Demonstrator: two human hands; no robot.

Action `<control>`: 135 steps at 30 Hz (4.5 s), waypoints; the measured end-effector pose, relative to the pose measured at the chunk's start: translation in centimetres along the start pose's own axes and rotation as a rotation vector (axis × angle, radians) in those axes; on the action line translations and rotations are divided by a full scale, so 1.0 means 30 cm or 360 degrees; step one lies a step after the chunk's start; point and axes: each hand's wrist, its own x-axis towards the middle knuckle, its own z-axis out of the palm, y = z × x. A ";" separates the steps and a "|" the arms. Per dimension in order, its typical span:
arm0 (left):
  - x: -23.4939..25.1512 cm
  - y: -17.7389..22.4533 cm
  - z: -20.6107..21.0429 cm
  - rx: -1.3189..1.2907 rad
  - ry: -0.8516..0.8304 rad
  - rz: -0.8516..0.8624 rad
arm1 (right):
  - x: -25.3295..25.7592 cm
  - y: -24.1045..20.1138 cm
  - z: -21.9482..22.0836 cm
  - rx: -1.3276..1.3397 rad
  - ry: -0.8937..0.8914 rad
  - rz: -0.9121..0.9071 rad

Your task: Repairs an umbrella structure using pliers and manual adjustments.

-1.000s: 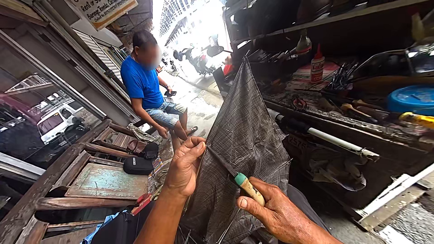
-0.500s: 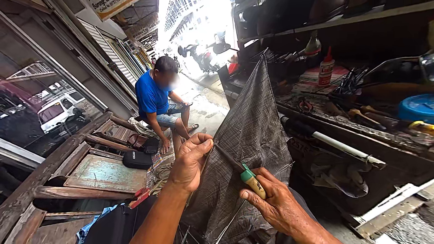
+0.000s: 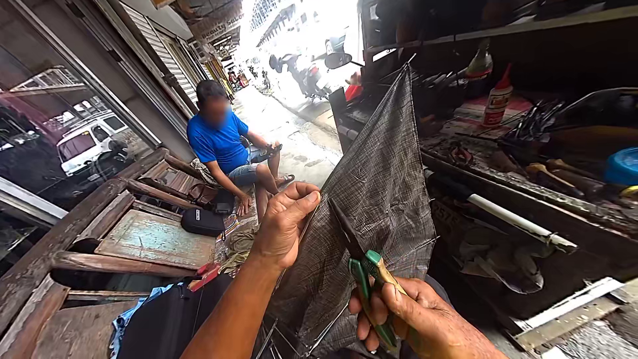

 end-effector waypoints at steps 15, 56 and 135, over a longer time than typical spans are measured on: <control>0.004 0.000 0.001 0.0029 -0.0011 0.0081 | 0.005 -0.062 0.030 0.0170 -0.0059 0.0212; 0.018 -0.054 0.034 0.0064 0.0017 0.0149 | -0.019 -0.093 0.040 -0.0005 0.0164 0.0293; 0.005 -0.099 0.019 0.0233 -0.0090 0.0135 | -0.061 -0.138 -0.013 -0.0531 0.0190 0.0344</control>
